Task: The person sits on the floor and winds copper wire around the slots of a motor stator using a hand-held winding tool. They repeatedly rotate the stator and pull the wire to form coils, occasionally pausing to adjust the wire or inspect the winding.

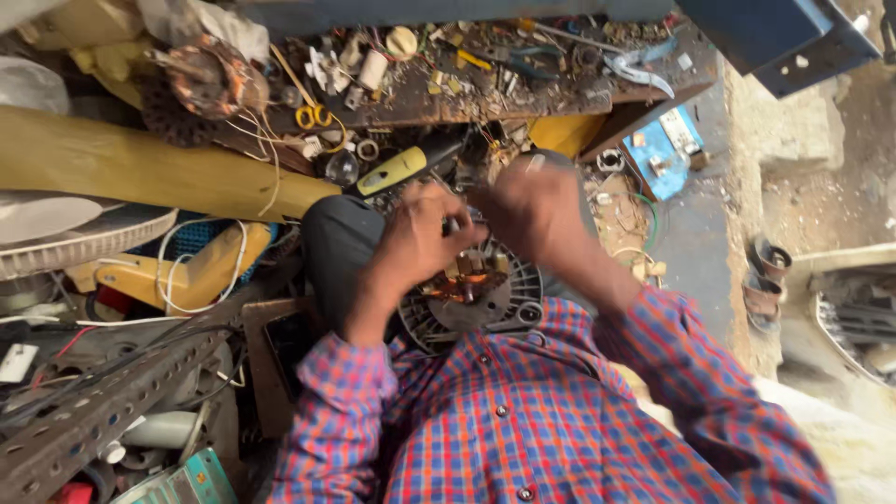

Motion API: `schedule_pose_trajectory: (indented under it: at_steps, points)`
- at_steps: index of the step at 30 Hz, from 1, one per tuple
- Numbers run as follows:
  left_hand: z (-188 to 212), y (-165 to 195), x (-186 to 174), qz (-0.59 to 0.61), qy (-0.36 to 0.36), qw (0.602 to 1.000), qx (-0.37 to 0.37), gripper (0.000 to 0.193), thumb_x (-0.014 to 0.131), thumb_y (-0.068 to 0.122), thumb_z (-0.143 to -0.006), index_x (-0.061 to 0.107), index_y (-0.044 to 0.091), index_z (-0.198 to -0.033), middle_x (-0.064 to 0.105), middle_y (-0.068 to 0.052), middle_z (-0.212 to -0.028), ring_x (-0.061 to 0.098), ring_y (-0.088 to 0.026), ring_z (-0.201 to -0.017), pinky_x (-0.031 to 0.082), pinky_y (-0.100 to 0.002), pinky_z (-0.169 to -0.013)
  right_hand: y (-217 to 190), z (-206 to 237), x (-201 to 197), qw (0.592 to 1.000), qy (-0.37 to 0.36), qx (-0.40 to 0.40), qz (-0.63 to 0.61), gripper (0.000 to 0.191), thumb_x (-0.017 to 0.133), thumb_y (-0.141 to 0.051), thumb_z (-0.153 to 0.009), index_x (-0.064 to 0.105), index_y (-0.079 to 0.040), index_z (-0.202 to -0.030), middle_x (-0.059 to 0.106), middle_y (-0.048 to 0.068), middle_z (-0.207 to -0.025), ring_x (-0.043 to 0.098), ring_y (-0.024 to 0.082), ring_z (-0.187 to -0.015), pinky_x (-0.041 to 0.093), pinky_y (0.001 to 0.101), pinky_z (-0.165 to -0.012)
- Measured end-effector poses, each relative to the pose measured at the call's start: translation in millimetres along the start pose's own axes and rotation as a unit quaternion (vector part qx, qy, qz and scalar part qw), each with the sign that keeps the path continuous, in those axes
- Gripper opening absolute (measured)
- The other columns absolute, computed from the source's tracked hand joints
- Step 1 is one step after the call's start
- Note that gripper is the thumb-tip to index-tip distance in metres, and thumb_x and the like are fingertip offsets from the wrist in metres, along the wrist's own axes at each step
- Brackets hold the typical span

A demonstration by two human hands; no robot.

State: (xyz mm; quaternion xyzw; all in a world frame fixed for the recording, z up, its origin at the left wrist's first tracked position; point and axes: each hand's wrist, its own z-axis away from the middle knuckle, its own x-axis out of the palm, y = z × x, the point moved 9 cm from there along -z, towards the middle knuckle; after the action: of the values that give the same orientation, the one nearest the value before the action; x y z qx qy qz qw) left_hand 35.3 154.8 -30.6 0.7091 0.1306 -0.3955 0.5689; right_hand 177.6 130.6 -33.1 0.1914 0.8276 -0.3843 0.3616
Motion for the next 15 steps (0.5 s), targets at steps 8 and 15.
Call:
schedule_pose_trajectory:
  at_steps: [8,15]
  points:
    - [60.3,88.6,-36.1,-0.035,0.124,0.972,0.199,0.017,0.069,0.01,-0.087,0.077,0.006,-0.102,0.072,-0.016,-0.118,0.063,-0.038,-0.118,0.049,-0.051,-0.1,-44.7,19.2,-41.0,0.995,-0.085,0.035,0.037,0.009,0.081,-0.022,-0.08,0.079,-0.016,-0.086,0.064,0.006,-0.071,0.065,0.026,-0.063,0.05,0.0406,-0.053]
    - [37.2,5.3,-14.0,0.363,0.183,0.912,0.058,0.009,0.07,0.011,-0.096,0.069,0.003,-0.101,0.071,-0.012,-0.109,0.069,-0.032,-0.105,0.056,-0.043,-0.096,43.6,-3.1,-2.8,0.974,0.07,0.107,-0.185,0.006,0.078,-0.015,-0.089,0.073,-0.012,-0.093,0.064,0.007,-0.078,0.065,0.028,-0.07,0.052,0.0412,-0.061]
